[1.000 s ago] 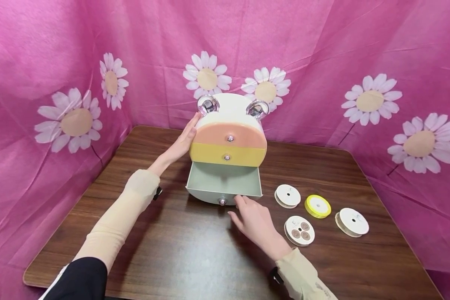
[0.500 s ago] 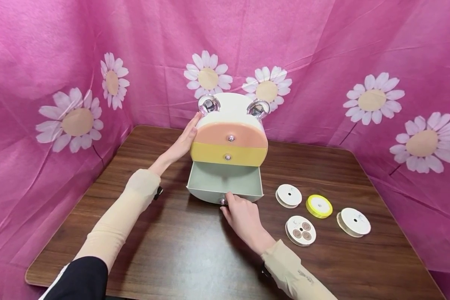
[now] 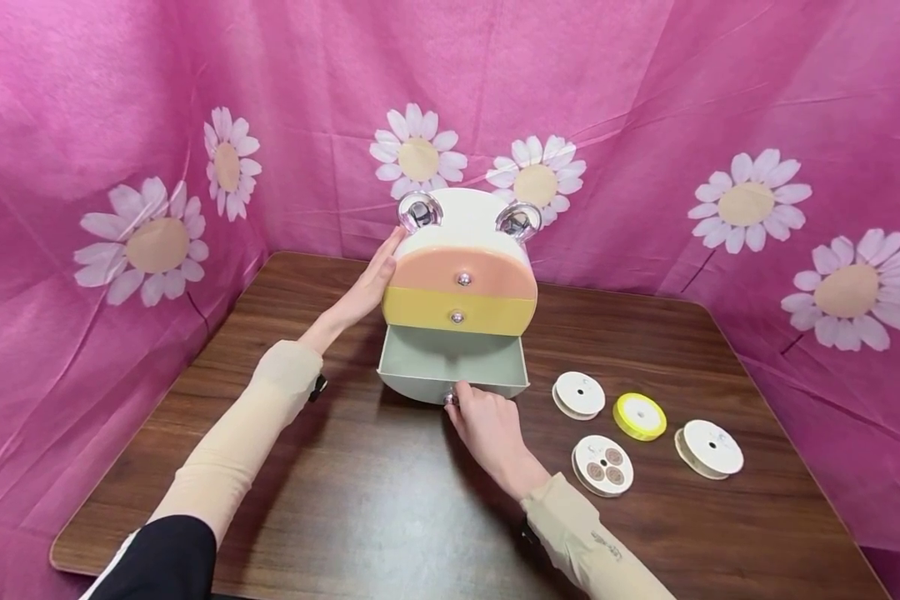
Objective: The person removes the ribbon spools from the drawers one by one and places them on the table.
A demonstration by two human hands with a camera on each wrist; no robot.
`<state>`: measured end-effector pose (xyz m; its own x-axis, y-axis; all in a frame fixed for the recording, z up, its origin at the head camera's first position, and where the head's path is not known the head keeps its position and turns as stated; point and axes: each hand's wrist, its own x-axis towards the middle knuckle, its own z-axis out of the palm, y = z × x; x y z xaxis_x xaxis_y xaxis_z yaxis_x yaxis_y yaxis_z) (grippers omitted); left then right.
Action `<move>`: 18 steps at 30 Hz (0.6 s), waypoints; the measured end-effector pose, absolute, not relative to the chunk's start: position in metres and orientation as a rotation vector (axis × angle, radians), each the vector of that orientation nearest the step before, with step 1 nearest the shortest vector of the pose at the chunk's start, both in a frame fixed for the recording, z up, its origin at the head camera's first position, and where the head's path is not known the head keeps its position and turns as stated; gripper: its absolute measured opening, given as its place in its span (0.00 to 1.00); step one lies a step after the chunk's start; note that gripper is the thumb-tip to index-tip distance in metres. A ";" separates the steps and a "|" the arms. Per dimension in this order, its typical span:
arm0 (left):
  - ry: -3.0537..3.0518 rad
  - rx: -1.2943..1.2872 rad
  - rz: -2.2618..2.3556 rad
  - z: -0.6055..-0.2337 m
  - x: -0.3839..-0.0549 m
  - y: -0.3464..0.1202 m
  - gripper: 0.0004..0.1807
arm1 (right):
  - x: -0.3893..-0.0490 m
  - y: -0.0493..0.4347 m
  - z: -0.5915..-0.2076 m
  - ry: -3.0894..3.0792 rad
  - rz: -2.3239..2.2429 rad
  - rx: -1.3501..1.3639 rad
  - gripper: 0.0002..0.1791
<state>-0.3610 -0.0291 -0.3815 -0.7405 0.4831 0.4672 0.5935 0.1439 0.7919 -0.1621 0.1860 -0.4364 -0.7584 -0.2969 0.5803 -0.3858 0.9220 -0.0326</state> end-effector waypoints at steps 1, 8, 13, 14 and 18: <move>-2.297 -1.086 -1.671 -0.382 -0.360 -0.029 0.41 | -0.164 0.186 -0.436 -2.487 0.203 0.487 0.14; -2.273 -1.115 -1.706 -0.364 -0.340 -0.031 0.32 | -0.175 0.187 -0.435 -2.495 0.215 0.490 0.14; -2.278 -1.121 -1.690 -0.354 -0.330 -0.032 0.32 | -0.184 0.187 -0.434 -2.500 0.224 0.479 0.14; -2.277 -1.120 -1.690 -0.353 -0.329 -0.032 0.33 | -0.185 0.187 -0.434 -2.502 0.226 0.476 0.14; -2.267 -1.125 -1.689 -0.355 -0.330 -0.033 0.35 | -0.191 0.186 -0.432 -2.508 0.235 0.461 0.14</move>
<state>-0.3305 -0.0328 -0.3545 -0.7225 0.4948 0.4829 0.6043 0.1127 0.7887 -0.1911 0.1856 -0.4318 -0.7764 -0.2732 0.5680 -0.3739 0.9251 -0.0661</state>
